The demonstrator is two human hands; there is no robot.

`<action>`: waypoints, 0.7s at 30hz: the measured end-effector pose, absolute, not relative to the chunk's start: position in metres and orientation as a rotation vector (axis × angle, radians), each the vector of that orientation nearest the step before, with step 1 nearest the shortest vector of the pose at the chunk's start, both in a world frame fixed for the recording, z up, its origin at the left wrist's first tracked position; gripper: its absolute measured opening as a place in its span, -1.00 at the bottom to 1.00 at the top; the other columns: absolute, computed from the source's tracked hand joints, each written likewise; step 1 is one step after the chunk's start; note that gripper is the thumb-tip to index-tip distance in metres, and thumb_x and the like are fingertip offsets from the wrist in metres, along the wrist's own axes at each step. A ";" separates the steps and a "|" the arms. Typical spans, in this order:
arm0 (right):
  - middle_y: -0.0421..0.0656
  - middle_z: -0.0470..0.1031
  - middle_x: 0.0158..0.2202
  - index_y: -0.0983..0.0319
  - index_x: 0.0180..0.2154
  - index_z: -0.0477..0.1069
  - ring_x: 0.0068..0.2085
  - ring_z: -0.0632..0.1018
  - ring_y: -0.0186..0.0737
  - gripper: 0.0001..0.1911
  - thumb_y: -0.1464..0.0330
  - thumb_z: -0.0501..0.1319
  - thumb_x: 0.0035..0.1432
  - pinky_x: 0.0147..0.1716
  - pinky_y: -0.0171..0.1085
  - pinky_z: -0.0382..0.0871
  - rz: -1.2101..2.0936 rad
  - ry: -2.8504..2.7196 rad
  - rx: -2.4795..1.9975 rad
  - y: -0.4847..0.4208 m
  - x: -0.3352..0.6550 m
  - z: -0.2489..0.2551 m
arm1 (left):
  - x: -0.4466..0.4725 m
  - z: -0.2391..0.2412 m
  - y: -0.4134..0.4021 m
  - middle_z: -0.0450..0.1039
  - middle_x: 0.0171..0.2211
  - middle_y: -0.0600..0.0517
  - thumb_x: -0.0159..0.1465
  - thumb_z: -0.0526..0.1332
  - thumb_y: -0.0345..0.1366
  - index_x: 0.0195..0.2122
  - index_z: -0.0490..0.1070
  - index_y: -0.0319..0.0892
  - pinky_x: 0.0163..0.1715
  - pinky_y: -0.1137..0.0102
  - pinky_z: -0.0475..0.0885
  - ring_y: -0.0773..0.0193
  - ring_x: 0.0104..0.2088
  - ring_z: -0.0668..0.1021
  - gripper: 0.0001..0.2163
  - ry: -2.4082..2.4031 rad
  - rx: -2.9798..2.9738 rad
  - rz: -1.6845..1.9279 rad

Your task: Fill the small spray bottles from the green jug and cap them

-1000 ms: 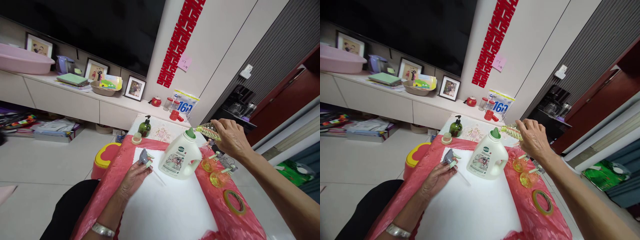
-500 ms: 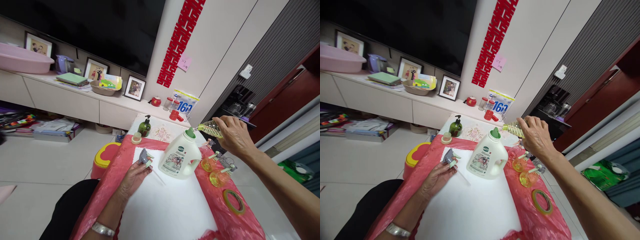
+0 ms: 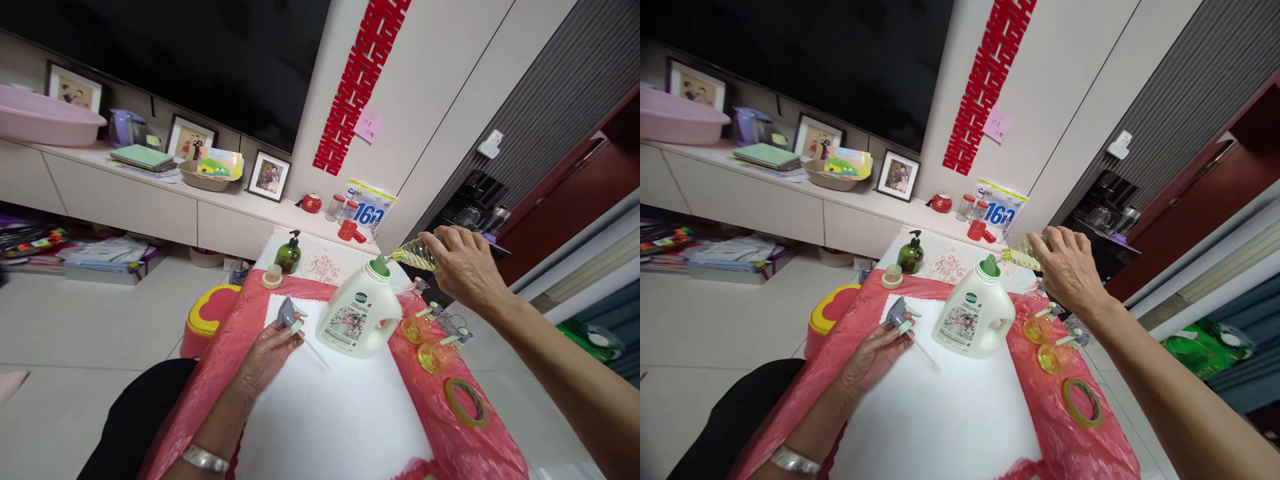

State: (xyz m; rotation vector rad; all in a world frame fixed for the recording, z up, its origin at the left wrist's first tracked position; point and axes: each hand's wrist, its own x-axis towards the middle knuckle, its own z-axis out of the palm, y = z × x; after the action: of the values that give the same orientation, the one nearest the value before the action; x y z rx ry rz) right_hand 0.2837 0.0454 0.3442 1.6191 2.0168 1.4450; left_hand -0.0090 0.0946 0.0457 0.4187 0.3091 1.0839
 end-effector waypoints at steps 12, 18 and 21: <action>0.14 0.39 0.15 0.22 0.19 0.30 0.15 0.34 0.13 -0.37 0.54 0.17 0.03 0.07 0.03 0.14 1.435 2.002 1.462 0.050 0.270 0.345 | -0.008 0.049 0.094 0.59 -0.20 0.03 -0.02 0.55 -0.34 -0.23 0.60 -0.18 -0.18 0.41 0.50 0.34 -0.32 0.56 -0.68 0.332 0.423 1.084; 0.15 0.39 0.16 0.24 0.22 0.29 0.17 0.34 0.15 -0.38 0.54 0.16 0.10 0.10 0.07 0.13 1.456 1.968 1.415 0.050 0.270 0.344 | -0.008 0.045 0.095 0.60 -0.19 0.03 -0.02 0.56 -0.33 -0.25 0.59 -0.18 -0.17 0.42 0.50 0.34 -0.32 0.57 -0.70 0.318 0.430 1.083; 0.15 0.39 0.16 0.24 0.21 0.30 0.17 0.34 0.15 -0.40 0.56 0.15 0.12 0.10 0.07 0.13 1.466 1.960 1.401 0.050 0.270 0.343 | -0.008 0.045 0.095 0.60 -0.18 0.02 -0.02 0.56 -0.32 -0.25 0.58 -0.19 -0.18 0.42 0.51 0.34 -0.32 0.58 -0.69 0.321 0.422 1.083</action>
State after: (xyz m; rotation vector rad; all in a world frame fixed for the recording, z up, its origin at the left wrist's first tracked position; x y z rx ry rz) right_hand 0.2700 0.0500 0.3430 1.4012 1.9601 1.4664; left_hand -0.0079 0.0954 0.0449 0.4219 0.3206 1.0835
